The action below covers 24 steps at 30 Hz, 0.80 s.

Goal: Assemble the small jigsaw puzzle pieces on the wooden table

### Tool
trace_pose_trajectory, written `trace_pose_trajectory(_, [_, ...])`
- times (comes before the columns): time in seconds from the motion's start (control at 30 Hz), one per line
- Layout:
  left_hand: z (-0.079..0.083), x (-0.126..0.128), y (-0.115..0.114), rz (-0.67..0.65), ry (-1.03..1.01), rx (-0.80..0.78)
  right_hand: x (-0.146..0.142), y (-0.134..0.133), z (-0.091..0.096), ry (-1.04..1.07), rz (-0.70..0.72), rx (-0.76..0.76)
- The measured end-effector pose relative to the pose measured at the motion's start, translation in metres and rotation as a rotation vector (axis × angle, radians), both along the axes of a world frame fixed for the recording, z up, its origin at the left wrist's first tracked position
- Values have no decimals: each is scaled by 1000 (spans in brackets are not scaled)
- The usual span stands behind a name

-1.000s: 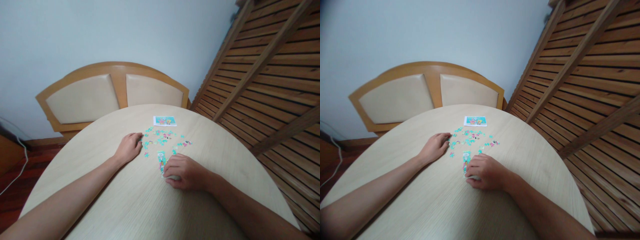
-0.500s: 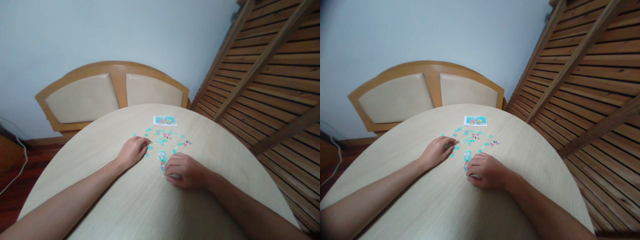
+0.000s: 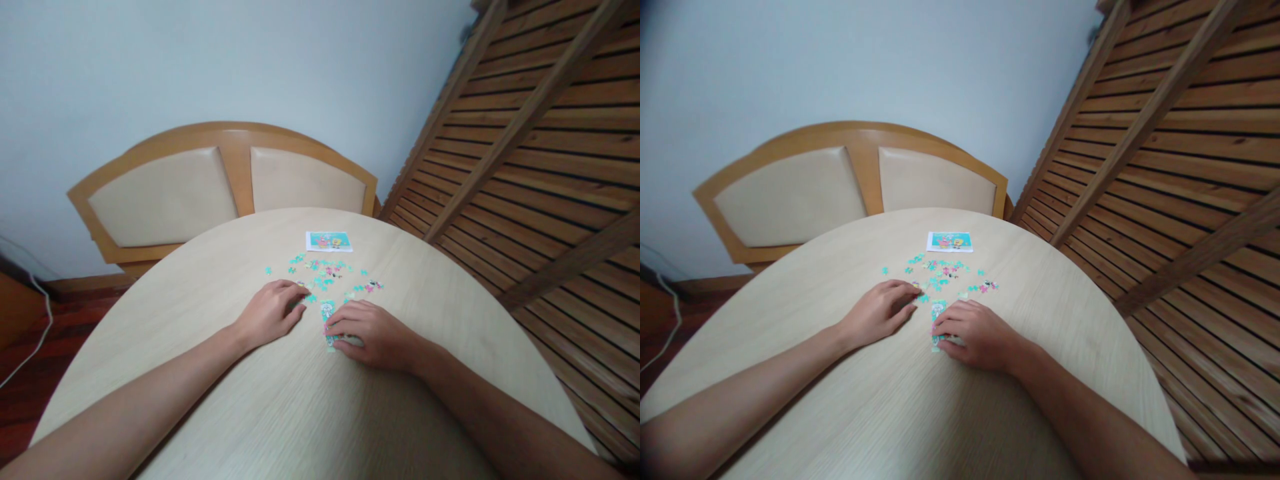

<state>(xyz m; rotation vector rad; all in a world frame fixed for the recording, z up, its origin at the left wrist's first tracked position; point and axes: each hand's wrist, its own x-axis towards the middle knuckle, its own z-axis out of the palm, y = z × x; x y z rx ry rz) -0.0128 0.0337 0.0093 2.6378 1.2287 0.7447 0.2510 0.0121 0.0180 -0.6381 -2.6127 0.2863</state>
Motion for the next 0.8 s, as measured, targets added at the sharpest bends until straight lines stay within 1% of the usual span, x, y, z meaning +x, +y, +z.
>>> trace_pose_trajectory(0.13, [0,4,-5,-16,33,11,2,2,1,-5,-42,24])
trace_pose_trajectory(0.27, [3,8,-12,-7,42,3,4,4,2,-9,-45,23])
trace_pose_trajectory(0.4, [7,12,-18,-35,0,-68,6,5,3,-18,-3,16])
trace_pose_trajectory(0.53, [6,14,-20,-141,-72,-157,6,5,4,-1,34,-4])
trace_pose_trajectory(0.6, [4,15,-20,-171,-99,-179,6,4,5,13,44,-11])
trace_pose_trajectory(0.8, [1,15,-20,-154,-156,-220,5,3,5,14,54,-7])
